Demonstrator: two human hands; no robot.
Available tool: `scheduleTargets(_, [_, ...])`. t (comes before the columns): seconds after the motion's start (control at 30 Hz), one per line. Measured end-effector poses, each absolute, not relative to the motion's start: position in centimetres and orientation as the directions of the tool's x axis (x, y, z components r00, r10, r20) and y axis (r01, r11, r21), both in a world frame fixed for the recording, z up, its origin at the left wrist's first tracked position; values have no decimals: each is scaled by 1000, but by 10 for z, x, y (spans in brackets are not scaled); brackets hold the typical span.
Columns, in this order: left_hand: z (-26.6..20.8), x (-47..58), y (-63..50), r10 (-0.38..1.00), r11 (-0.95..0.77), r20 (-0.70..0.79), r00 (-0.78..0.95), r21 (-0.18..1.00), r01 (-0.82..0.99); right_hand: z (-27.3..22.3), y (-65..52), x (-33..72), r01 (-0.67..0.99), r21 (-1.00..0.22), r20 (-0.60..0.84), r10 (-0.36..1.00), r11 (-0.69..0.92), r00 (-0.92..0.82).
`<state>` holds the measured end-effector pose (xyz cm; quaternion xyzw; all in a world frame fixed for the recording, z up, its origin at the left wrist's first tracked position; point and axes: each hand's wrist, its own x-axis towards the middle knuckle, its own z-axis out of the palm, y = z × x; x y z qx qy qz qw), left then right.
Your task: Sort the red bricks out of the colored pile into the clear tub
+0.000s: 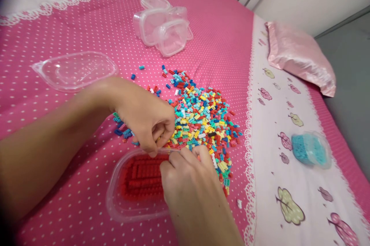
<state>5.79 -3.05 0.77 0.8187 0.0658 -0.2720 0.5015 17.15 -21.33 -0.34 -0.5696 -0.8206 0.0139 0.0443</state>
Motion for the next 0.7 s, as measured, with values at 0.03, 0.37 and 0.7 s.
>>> scheduleTargets(0.03, [8, 58, -30, -165, -487, -511, 843, 786, 381, -4, -213, 173, 931, -78, 55, 934, 356, -352])
scheduleTargets(0.37, [9, 59, -30, -167, -478, -511, 843, 790, 384, -4, -214, 181, 924, -101, 54, 929, 369, -366])
scheduleTargets(0.7, [8, 58, -30, -150, -455, -515, 844, 794, 403, -3, -216, 181, 924, -104, 31, 930, 368, -367])
